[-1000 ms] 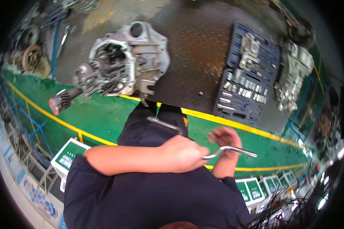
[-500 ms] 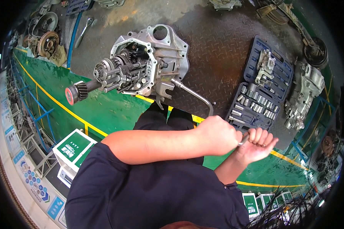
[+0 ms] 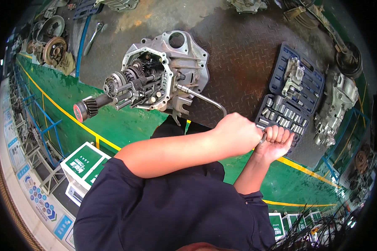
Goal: The recorder is shown assembling and tightening components of a vehicle gearbox using various manual tools.
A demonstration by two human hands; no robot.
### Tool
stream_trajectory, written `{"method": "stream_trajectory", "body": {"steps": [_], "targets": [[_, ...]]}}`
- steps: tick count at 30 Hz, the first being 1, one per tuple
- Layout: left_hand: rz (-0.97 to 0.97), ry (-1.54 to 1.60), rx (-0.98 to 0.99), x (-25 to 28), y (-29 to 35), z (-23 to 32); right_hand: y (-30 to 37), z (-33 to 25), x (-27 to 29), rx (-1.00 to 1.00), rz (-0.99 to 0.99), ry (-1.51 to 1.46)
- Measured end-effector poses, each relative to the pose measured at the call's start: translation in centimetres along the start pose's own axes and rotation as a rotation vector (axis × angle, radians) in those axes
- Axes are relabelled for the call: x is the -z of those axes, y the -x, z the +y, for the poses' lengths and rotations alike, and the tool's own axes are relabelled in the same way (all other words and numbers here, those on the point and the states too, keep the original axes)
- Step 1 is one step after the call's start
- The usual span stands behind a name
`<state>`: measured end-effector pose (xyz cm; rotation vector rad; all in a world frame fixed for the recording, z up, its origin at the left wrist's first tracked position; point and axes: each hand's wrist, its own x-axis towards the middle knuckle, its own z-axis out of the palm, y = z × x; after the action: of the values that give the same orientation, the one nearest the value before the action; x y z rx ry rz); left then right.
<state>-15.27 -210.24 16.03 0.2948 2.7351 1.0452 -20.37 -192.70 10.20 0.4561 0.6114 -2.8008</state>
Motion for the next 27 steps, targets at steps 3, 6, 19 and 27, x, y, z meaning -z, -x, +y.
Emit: {"method": "stream_trajectory", "body": {"steps": [3, 6, 19, 27], "targets": [[0.059, -0.017, 0.010, 0.8, -2.4, -1.0, -1.2, 0.2, 0.1, 0.022, 0.081, 0.014], [0.036, -0.090, 0.048, 1.3, -4.0, -2.3, -2.6, 1.0, 0.5, -0.009, 0.129, -0.003], [-0.098, 0.088, 0.302, 3.1, -5.6, -2.8, -8.1, 1.3, -0.7, -0.123, 0.548, 0.077], [0.257, -0.042, 0.205, 0.7, -5.4, -3.8, -9.7, 2.9, -1.7, -0.008, 0.573, 0.047]]}}
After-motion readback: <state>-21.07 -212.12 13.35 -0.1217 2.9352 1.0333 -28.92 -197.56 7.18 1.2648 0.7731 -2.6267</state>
